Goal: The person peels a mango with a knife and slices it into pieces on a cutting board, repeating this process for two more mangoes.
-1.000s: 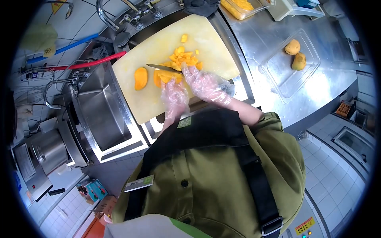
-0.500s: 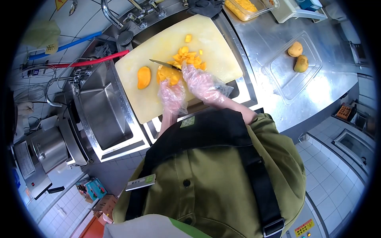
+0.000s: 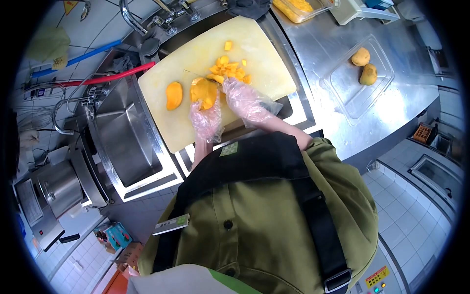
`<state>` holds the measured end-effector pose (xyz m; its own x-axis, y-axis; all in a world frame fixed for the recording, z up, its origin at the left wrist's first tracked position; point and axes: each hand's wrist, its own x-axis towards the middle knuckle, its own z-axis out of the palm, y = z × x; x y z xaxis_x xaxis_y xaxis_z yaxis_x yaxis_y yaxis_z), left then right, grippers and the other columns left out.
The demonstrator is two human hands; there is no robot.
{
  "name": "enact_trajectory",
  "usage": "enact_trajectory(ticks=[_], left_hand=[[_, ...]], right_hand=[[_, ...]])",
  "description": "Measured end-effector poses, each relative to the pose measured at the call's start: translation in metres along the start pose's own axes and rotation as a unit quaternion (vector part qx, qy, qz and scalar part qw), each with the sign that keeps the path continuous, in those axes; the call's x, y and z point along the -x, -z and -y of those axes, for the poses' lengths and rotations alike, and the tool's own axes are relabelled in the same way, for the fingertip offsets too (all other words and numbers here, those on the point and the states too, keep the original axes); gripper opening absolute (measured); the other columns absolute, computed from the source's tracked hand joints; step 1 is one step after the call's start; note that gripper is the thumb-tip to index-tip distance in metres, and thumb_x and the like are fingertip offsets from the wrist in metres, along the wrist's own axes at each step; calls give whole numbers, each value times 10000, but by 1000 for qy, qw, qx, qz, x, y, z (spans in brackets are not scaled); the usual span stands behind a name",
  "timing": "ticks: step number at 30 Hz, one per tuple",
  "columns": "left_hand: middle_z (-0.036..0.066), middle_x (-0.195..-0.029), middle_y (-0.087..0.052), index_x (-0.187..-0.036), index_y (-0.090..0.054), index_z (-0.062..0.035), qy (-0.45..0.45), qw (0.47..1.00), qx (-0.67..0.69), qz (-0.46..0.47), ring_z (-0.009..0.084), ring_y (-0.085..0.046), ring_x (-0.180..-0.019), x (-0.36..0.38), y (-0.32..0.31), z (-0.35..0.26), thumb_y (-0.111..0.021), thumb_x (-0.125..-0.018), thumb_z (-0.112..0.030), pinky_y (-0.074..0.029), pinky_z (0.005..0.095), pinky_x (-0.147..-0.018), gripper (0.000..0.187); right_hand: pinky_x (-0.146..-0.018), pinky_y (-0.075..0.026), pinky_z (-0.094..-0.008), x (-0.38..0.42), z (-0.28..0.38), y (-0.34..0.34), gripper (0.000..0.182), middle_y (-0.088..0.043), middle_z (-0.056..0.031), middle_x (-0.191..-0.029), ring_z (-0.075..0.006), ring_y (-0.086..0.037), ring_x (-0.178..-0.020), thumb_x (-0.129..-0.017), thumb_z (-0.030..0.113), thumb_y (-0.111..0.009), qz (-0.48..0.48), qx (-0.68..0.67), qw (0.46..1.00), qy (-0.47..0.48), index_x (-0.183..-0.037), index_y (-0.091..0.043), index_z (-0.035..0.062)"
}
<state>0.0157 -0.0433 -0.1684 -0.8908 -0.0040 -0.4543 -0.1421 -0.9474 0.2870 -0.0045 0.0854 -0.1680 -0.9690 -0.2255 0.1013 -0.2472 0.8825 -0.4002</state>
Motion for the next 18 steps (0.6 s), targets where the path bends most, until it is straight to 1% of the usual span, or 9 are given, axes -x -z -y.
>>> enact_trajectory(ticks=[3,6,8,9,11,12,13,16,18], left_hand=[[128,-1224,-448,-1233,-362,-14,7,999,3,31,278,-432,-1142,-3,8,-2,-449,-751,-61,-347,402,-997,492],[141,-1221,-453,-1223,-371,-3,4,999,6,34,291,-430,-1145,-3,10,-3,-454,-740,-72,-337,418,-998,495],[167,-1215,-454,-1206,-379,26,0,999,22,30,316,-429,-1144,-1,10,-5,-452,-728,-81,-317,452,-1006,496],[151,-1217,-457,-1213,-379,12,7,999,12,32,300,-430,-1146,-2,7,-7,-459,-727,-91,-334,432,-990,503],[119,-1221,-464,-1227,-380,-16,17,999,-5,32,269,-433,-1150,-1,2,-9,-472,-727,-110,-370,393,-957,517],[132,-1215,-465,-1219,-382,-3,11,999,-6,38,281,-436,-1144,-2,4,-8,-472,-721,-104,-363,403,-963,516],[145,-1208,-466,-1211,-384,10,6,999,-8,47,293,-439,-1138,-4,7,-7,-472,-714,-98,-357,412,-969,515],[155,-1195,-471,-1198,-392,19,-6,998,-50,47,297,-449,-1123,-5,7,-7,-476,-704,-86,-355,410,-970,512],[151,-1190,-474,-1193,-399,15,-8,997,-71,38,289,-455,-1117,-4,6,-5,-481,-699,-80,-356,401,-967,509]], right_hand=[[-643,-468,-431,-4,-2,0,217,-583,-181,-821,-333,-585,-731,-784,94,-445,11,-33,999,-10,-951,-547,2],[-635,-465,-435,-3,-8,-8,219,-582,-184,-821,-337,-583,-716,-760,74,-454,-65,-39,997,31,-945,-543,-3],[-636,-464,-438,-8,-19,-4,213,-581,-187,-816,-340,-580,-711,-767,83,-462,1,-36,999,-30,-945,-542,-2],[-636,-463,-439,-11,-22,1,211,-581,-189,-813,-341,-578,-708,-771,88,-466,34,-35,997,-59,-945,-542,-2],[-639,-460,-445,-6,-24,13,221,-578,-191,-801,-349,-570,-695,-781,107,-474,-37,-92,995,-23,-961,-540,-2],[-640,-459,-448,-5,-26,17,227,-576,-192,-795,-354,-567,-689,-786,117,-478,-74,-119,990,-8,-969,-538,-2],[-592,-474,-413,-8,-30,18,257,-575,-185,-804,-317,-568,-620,-801,151,-487,-66,-113,991,13,-1012,-537,13],[-497,-474,-371,-6,-19,35,300,-576,-171,-806,-265,-568,-549,-795,127,-490,-8,5,999,37,-1077,-526,32],[-449,-461,-350,4,-12,40,334,-578,-167,-805,-238,-565,-524,-790,117,-493,-28,67,993,92,-1115,-507,41]])
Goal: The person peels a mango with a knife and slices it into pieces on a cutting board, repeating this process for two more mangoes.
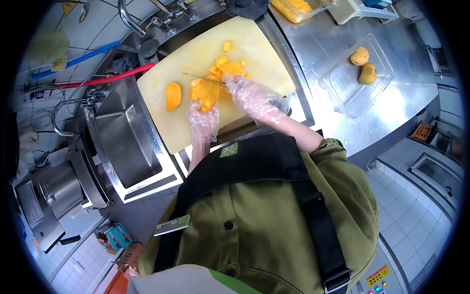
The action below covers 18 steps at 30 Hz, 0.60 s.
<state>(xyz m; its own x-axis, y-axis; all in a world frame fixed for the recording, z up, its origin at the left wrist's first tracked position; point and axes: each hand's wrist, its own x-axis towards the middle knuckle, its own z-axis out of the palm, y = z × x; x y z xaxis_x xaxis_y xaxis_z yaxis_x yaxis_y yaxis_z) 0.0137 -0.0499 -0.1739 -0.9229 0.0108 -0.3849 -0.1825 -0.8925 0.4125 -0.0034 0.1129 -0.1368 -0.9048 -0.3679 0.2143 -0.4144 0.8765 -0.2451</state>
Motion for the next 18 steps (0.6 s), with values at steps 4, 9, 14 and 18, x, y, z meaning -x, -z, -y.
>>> enact_trajectory(ticks=[4,9,14,18], left_hand=[[142,-1189,-477,-1188,-405,10,2,1000,-27,-8,284,-456,-1117,4,-6,2,-482,-697,-80,-348,398,-974,505],[146,-1194,-473,-1201,-390,2,26,999,-40,1,290,-448,-1128,14,-22,-6,-443,-716,-89,-353,406,-970,496],[167,-1213,-457,-1190,-403,-19,61,997,-55,8,291,-445,-1135,-3,-12,-2,-434,-785,-156,-374,425,-951,428],[96,-1119,-521,-1170,-424,-33,60,992,-108,-11,209,-524,-983,7,-42,0,-490,-839,-191,-426,346,-814,373]], right_hand=[[-406,-446,-346,8,-3,-8,396,-579,-161,-810,-224,-565,-513,-776,88,-491,-36,109,991,72,-1171,-474,53],[-520,-477,-407,1,-10,-17,320,-575,-185,-882,-322,-581,-612,-810,119,-471,-9,2,999,-52,-1123,-486,59],[-678,-463,-456,8,2,-14,283,-566,-195,-919,-372,-571,-778,-838,147,-437,-15,-218,969,-115,-1108,-459,65],[-852,-395,-463,13,16,0,412,-466,-255,-1122,-406,-494,-988,-849,148,-404,90,-286,930,-214,-1247,-346,60]])
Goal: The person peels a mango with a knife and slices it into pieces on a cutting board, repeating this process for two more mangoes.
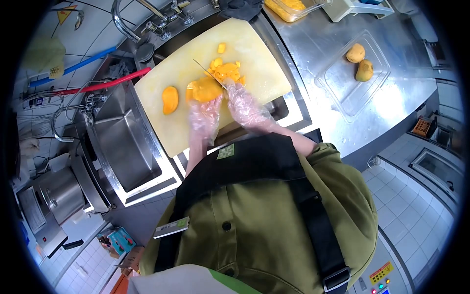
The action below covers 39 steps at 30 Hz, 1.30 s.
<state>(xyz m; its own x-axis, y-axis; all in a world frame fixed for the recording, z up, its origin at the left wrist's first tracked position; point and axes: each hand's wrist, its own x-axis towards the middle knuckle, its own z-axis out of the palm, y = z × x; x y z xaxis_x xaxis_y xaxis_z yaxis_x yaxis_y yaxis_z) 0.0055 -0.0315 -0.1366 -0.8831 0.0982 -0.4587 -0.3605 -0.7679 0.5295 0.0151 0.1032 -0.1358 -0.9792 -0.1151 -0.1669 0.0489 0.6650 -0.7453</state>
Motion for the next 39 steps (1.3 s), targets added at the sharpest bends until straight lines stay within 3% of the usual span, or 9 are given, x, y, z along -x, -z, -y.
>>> enact_trajectory(ticks=[3,10,14,18,24,30,33,36,39], left_hand=[[45,-1016,-561,-1106,-486,-27,-126,949,-286,-50,127,-514,-910,-10,16,24,-553,-836,-118,-405,264,-782,292],[0,-737,-530,-959,-515,-50,-125,965,-201,-113,76,-489,-610,-7,2,11,-546,-807,-121,-382,213,-508,171],[-1,-679,-504,-903,-501,-71,-108,967,-182,-145,84,-456,-511,-7,-1,13,-537,-779,-110,-354,225,-428,135],[2,-649,-488,-875,-491,-87,-121,957,-229,-130,101,-431,-445,-10,11,18,-528,-775,-120,-344,241,-384,110],[11,-693,-512,-896,-494,-73,-83,967,-181,-161,106,-451,-498,-2,2,15,-529,-777,-138,-357,246,-418,140],[29,-792,-538,-953,-513,-65,-217,936,-257,-99,125,-496,-591,9,-3,30,-495,-791,-143,-391,244,-463,181],[30,-834,-548,-967,-527,-54,-35,972,-175,-154,126,-507,-662,9,-3,14,-494,-802,-156,-407,241,-543,196],[37,-844,-551,-973,-537,-44,-44,947,-286,-138,134,-516,-724,3,6,10,-492,-820,-181,-420,254,-617,210],[37,-839,-550,-991,-537,-30,-168,850,-495,-60,138,-517,-738,-2,6,7,-490,-826,-186,-415,250,-659,232]], right_hand=[[-889,-370,-458,7,-3,-8,421,-440,-246,-1166,-407,-467,-1029,-855,163,-385,-11,-27,999,41,-1266,-338,82],[-791,-447,-432,9,37,41,384,-489,-186,-1109,-373,-549,-905,-869,158,-384,81,132,988,-9,-1243,-369,70],[-598,-500,-391,7,-6,15,431,-502,-193,-1071,-306,-599,-708,-830,120,-417,-74,284,928,231,-1242,-379,2],[-534,-497,-367,5,2,19,473,-521,-186,-1042,-274,-595,-623,-794,107,-445,-56,334,915,218,-1243,-377,-25],[-539,-495,-370,-7,-4,3,447,-527,-181,-1085,-274,-595,-629,-797,107,-440,-56,311,929,192,-1227,-403,-12],[-648,-484,-393,-26,-31,-13,376,-557,-179,-1001,-321,-594,-777,-819,118,-440,-84,284,938,179,-1183,-433,26],[-729,-450,-440,-33,-26,9,263,-573,-212,-897,-374,-562,-804,-837,137,-425,-44,69,992,94,-1073,-486,38],[-711,-458,-437,-23,-12,27,252,-573,-196,-908,-372,-564,-794,-834,144,-436,-48,58,992,102,-1062,-501,59],[-685,-469,-435,-18,-14,27,241,-572,-188,-903,-373,-566,-777,-832,149,-447,-58,142,979,133,-1046,-514,60]])
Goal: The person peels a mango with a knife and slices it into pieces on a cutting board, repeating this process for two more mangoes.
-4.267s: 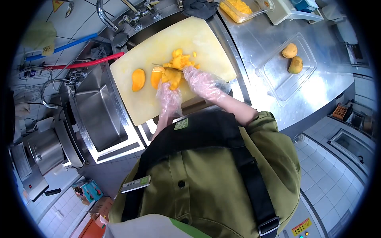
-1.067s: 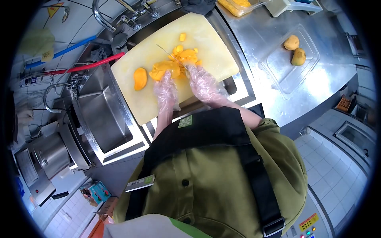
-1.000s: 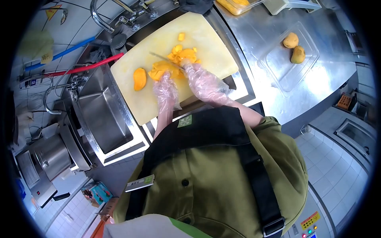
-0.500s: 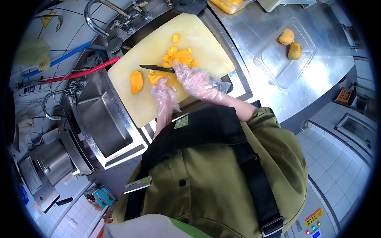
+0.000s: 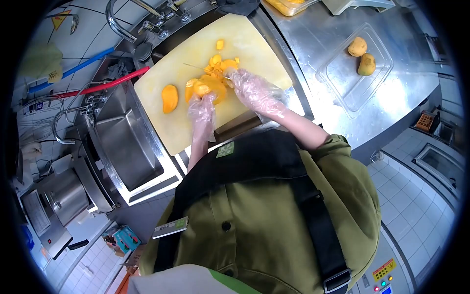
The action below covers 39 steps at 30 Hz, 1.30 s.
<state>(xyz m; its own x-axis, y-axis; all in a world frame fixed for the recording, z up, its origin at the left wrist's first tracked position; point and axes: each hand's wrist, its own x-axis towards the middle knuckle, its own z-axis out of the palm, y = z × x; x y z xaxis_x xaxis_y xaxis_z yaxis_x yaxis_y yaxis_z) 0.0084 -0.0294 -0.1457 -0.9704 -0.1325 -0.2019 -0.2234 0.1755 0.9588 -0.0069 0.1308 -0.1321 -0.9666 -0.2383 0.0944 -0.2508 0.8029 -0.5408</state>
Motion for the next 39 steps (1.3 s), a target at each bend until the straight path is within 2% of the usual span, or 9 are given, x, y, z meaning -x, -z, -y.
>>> enact_trajectory(ticks=[9,15,24,27,30,33,36,37,39], left_hand=[[52,-774,-515,-1032,-505,-15,69,993,54,-82,101,-459,-646,12,-7,-33,-456,-851,-195,-388,254,-583,260],[16,-748,-473,-1052,-474,-18,121,976,171,-56,86,-402,-612,20,-11,-39,-450,-852,-195,-357,234,-552,268],[66,-880,-521,-1083,-451,-8,135,985,77,-78,126,-485,-736,19,-2,-18,-447,-854,-228,-409,249,-624,317],[88,-904,-530,-1074,-457,-9,206,958,199,0,144,-507,-772,23,7,-26,-447,-846,-243,-426,272,-664,327],[100,-955,-535,-1043,-470,-34,115,965,233,-45,179,-536,-808,25,5,-22,-477,-826,-208,-448,297,-675,279],[119,-1004,-528,-1016,-470,-32,146,875,448,-107,231,-551,-854,12,1,-6,-506,-812,-187,-458,315,-716,259],[138,-1033,-513,-1001,-466,-28,165,884,432,-70,257,-544,-897,14,5,-4,-524,-802,-158,-450,328,-751,244],[110,-975,-520,-994,-458,-43,21,965,247,-90,235,-539,-834,15,4,1,-527,-797,-150,-447,310,-705,235],[69,-887,-531,-976,-450,-64,-203,972,-70,-98,202,-528,-734,17,3,13,-535,-787,-144,-441,281,-634,223]], right_hand=[[-524,-495,-339,21,-2,10,394,-566,-166,-982,-251,-606,-656,-807,137,-472,-77,129,967,205,-1193,-465,61],[-557,-500,-309,25,13,12,443,-558,-93,-965,-215,-601,-682,-772,103,-511,-23,162,981,106,-1209,-443,78],[-536,-490,-338,12,12,-2,432,-567,-121,-985,-235,-611,-641,-785,96,-457,4,170,981,97,-1213,-422,49],[-551,-491,-362,7,8,-8,332,-566,-185,-905,-284,-592,-661,-795,102,-459,-30,201,975,91,-1111,-479,1],[-600,-486,-396,-4,-7,-9,286,-564,-197,-868,-322,-583,-705,-809,124,-468,-25,-8,1000,8,-1068,-487,6],[-644,-479,-416,4,7,11,279,-561,-207,-880,-352,-576,-728,-806,128,-482,-2,-36,999,-34,-1060,-484,13],[-571,-486,-390,12,29,11,230,-539,-156,-872,-317,-579,-710,-840,154,-455,22,28,999,-28,-1045,-490,56],[-567,-490,-388,14,33,12,241,-541,-152,-889,-311,-583,-711,-843,159,-451,41,46,998,-28,-1062,-484,62],[-638,-494,-393,19,34,14,376,-548,-163,-967,-309,-598,-763,-868,178,-389,80,104,991,1,-1216,-405,35]])
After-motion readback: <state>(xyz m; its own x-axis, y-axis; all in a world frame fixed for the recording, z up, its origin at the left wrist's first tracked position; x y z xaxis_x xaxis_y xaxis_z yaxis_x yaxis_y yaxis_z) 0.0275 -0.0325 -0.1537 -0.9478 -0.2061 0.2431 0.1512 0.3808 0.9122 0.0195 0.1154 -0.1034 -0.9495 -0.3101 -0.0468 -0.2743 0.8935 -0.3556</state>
